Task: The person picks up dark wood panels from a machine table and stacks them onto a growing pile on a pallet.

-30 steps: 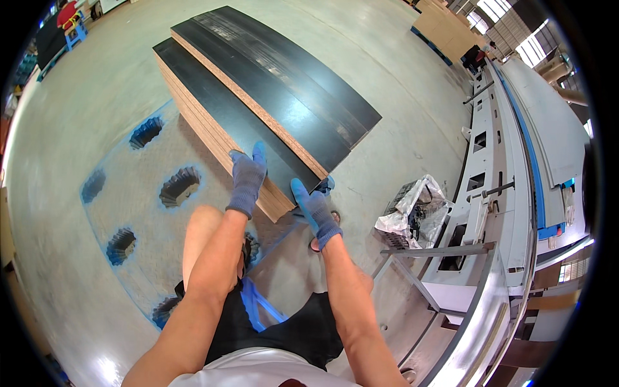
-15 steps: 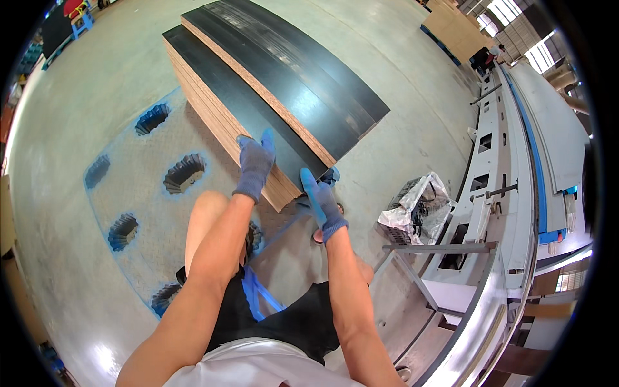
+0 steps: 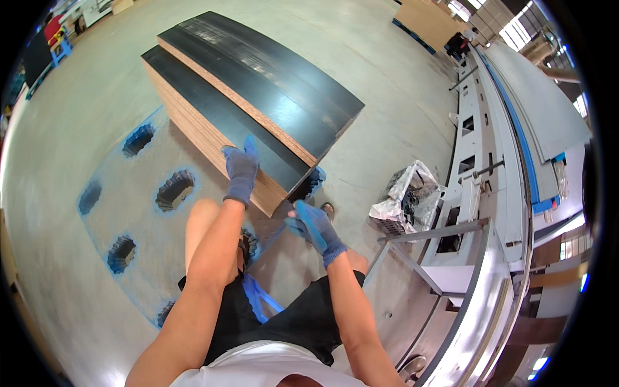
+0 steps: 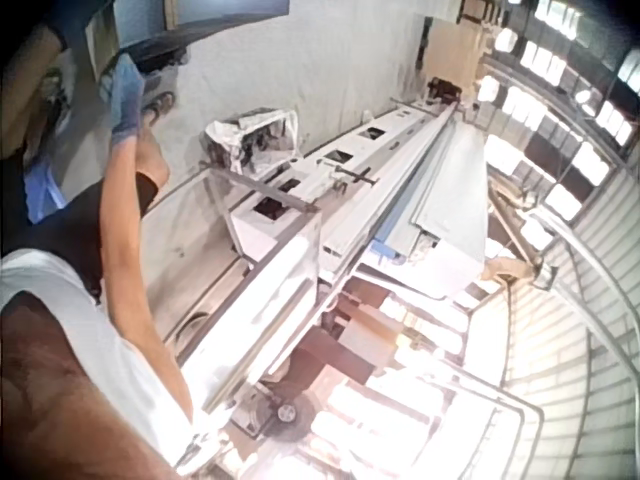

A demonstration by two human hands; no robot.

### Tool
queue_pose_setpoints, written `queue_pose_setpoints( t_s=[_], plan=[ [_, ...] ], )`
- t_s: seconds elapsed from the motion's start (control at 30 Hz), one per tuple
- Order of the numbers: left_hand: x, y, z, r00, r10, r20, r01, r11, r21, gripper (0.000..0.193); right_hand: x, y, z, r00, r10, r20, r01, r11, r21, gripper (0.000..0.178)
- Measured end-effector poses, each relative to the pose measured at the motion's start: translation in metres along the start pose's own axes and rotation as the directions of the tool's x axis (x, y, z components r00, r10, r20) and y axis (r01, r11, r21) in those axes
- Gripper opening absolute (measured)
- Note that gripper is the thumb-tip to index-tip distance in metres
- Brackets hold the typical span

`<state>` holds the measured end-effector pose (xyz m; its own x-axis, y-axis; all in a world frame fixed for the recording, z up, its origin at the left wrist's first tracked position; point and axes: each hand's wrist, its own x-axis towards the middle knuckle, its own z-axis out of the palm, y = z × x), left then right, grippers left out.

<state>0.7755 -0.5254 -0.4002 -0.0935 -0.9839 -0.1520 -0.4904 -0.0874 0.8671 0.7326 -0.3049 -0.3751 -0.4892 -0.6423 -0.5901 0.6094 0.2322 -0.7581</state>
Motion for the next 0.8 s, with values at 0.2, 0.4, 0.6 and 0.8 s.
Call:
queue_pose_setpoints(
  t_s=[0.2,0.4,0.6,0.8],
  plan=[
    [0.010,-0.012,-0.001,0.990,0.136,-0.047,-0.138,0.990,-0.039,0.079,-0.049,-0.023,-0.077,0.895,-0.420,0.148,0.398,0.605,-0.690,0.032],
    [0.018,-0.014,-0.003,0.984,0.174,0.036,-0.172,0.983,-0.063,0.065,-0.118,-0.120,-0.156,0.876,-0.471,-0.098,0.017,0.234,-0.972,0.045],
    [0.026,-0.016,-0.018,0.969,0.093,0.230,-0.058,0.986,-0.154,0.040,-0.216,-0.125,-0.225,0.683,-0.731,-0.012,-0.098,-0.075,-0.992,0.039],
    [0.031,-0.019,-0.016,0.821,0.534,0.201,-0.540,0.613,0.577,0.031,-0.327,-0.064,-0.255,0.503,-0.856,0.123,-0.102,-0.199,-0.975,0.029]
  ],
)
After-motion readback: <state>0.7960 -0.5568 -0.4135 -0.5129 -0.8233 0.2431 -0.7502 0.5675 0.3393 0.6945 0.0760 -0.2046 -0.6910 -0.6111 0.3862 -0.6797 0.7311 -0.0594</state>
